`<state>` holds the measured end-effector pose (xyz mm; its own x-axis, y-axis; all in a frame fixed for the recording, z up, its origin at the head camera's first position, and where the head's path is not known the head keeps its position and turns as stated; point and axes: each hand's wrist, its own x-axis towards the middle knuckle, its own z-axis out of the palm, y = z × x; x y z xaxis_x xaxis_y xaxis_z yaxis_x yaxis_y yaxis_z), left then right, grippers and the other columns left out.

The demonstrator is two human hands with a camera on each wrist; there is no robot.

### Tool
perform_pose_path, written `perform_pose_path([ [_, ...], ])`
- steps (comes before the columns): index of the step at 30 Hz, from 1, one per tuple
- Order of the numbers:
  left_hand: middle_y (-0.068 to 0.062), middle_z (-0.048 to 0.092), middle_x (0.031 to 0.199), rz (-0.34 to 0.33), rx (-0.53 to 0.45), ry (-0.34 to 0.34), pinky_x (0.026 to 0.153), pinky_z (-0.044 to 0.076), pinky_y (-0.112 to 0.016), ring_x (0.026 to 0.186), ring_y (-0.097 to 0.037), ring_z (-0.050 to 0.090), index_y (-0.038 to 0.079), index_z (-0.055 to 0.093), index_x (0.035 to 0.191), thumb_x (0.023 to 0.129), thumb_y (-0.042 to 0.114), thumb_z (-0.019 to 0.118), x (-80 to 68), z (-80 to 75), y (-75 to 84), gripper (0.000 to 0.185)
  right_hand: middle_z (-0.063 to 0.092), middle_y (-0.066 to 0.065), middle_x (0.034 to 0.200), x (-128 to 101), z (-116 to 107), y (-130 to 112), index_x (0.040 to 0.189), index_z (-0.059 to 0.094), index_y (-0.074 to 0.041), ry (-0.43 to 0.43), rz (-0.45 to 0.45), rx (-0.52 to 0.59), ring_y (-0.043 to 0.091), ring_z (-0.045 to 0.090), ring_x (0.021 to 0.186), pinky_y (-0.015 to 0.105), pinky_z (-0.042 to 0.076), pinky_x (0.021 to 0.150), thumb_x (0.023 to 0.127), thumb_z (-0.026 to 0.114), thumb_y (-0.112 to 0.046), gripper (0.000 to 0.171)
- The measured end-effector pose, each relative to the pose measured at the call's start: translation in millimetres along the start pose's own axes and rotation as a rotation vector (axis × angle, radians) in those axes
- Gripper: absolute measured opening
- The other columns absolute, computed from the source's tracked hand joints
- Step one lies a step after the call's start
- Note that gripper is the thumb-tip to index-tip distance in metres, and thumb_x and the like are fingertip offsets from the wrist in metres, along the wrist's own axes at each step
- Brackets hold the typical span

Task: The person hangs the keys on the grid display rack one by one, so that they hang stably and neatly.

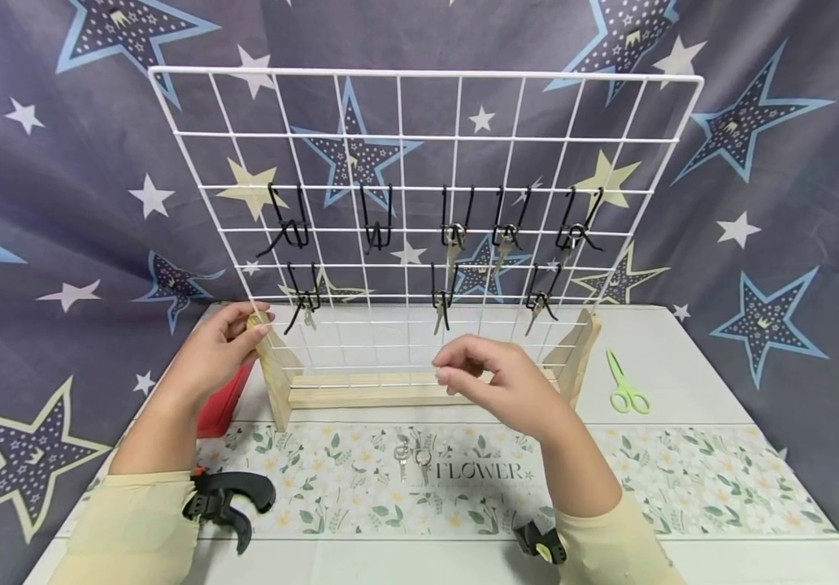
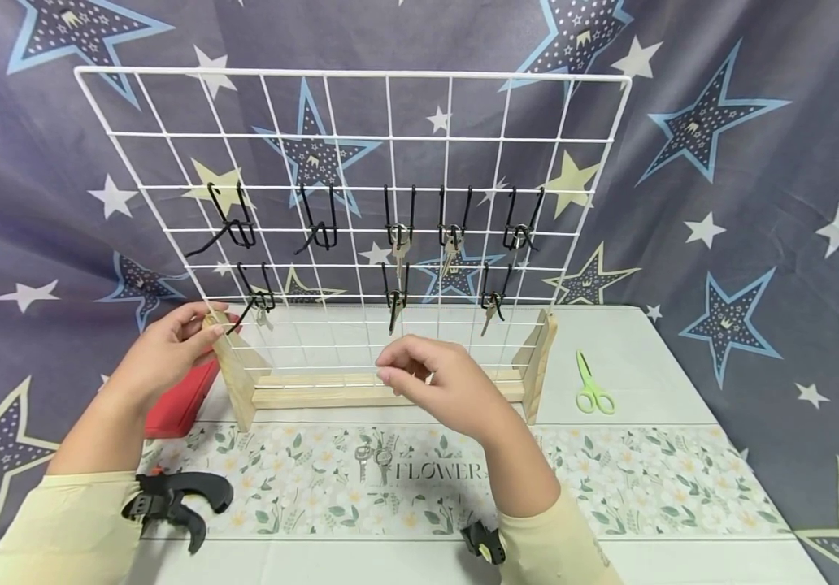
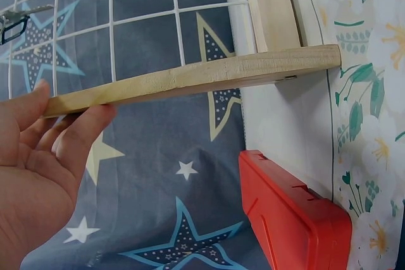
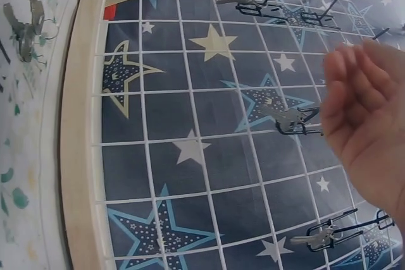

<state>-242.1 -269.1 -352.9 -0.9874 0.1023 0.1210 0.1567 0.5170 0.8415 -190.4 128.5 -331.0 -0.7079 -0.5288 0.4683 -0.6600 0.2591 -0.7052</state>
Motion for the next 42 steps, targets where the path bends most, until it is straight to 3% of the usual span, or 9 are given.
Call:
perform_pose_path([
  [3, -0.018, 0.05, 0.141, 0.001, -0.001, 0.001, 0.085, 0.05, -0.013, 0.116, -0.012, 0.054, 0.006, 0.041, 0.145, 0.105, 0.027, 0.047, -0.5, -0.4, 0.8, 0.046, 0.064, -0.012, 0.086, 1.1, 5.5, 2.9, 0.106, 0.067, -0.022, -0.122, 0.066, -0.118, 0.007, 0.059, 0.075, 0.025, 0.053, 0.068, 0.097, 0.064, -0.025, 0.01],
  [7, -0.018, 0.05, 0.141, 0.007, -0.005, 0.005, 0.083, 0.049, -0.011, 0.116, -0.013, 0.054, 0.005, 0.041, 0.144, 0.105, 0.027, 0.048, -0.8, -0.8, 0.9, 0.046, 0.066, -0.013, 0.091, 2.7, 18.3, 7.5, 0.111, 0.066, -0.02, -0.28, 0.11, -0.28, 0.003, 0.06, 0.08, 0.024, 0.053, 0.075, 0.097, 0.063, -0.03, 0.018],
  [13, -0.017, 0.05, 0.141, -0.001, 0.012, 0.0, 0.084, 0.05, -0.014, 0.119, -0.018, 0.053, 0.006, 0.041, 0.145, 0.105, 0.028, 0.047, -0.9, -0.7, 1.4, 0.046, 0.071, -0.008, 0.101, 1.3, 38.6, 15.7, 0.115, 0.064, -0.022, -0.462, 0.239, -0.385, 0.003, 0.063, 0.086, 0.028, 0.053, 0.08, 0.096, 0.064, -0.035, 0.023],
  [21, -0.017, 0.049, 0.143, -0.018, 0.016, -0.005, 0.092, 0.051, -0.023, 0.121, -0.018, 0.052, 0.008, 0.04, 0.146, 0.105, 0.029, 0.047, -0.6, -0.4, 1.6, 0.047, 0.067, -0.012, 0.088, 0.8, 53.7, 29.7, 0.114, 0.064, -0.021, -0.524, 0.272, -0.46, 0.003, 0.06, 0.079, 0.029, 0.052, 0.078, 0.095, 0.064, -0.036, 0.023],
  [27, -0.018, 0.049, 0.143, -0.02, 0.01, -0.003, 0.088, 0.051, -0.018, 0.119, -0.012, 0.052, 0.007, 0.04, 0.146, 0.105, 0.028, 0.047, -0.7, -0.2, 1.0, 0.047, 0.066, -0.011, 0.087, 0.5, 64.7, 41.2, 0.116, 0.065, -0.019, -0.555, 0.311, -0.508, 0.005, 0.059, 0.079, 0.03, 0.052, 0.079, 0.092, 0.068, -0.034, 0.028],
  [36, -0.018, 0.05, 0.142, -0.02, 0.011, 0.001, 0.089, 0.051, -0.021, 0.121, -0.021, 0.052, 0.007, 0.041, 0.146, 0.105, 0.028, 0.047, -0.4, -0.4, 2.1, 0.046, 0.064, -0.011, 0.084, -0.7, 76.5, 46.5, 0.11, 0.068, -0.02, -0.61, 0.4, -0.588, 0.007, 0.057, 0.076, 0.03, 0.05, 0.074, 0.086, 0.074, -0.037, 0.03],
  [42, -0.019, 0.049, 0.142, -0.017, 0.008, -0.006, 0.086, 0.051, -0.016, 0.119, -0.016, 0.053, 0.005, 0.04, 0.146, 0.105, 0.027, 0.047, -1.3, -0.6, 2.0, 0.046, 0.069, -0.007, 0.096, -2.5, 85.1, 51.5, 0.113, 0.067, -0.022, -0.641, 0.452, -0.615, 0.01, 0.062, 0.082, 0.033, 0.053, 0.079, 0.082, 0.078, -0.039, 0.037],
])
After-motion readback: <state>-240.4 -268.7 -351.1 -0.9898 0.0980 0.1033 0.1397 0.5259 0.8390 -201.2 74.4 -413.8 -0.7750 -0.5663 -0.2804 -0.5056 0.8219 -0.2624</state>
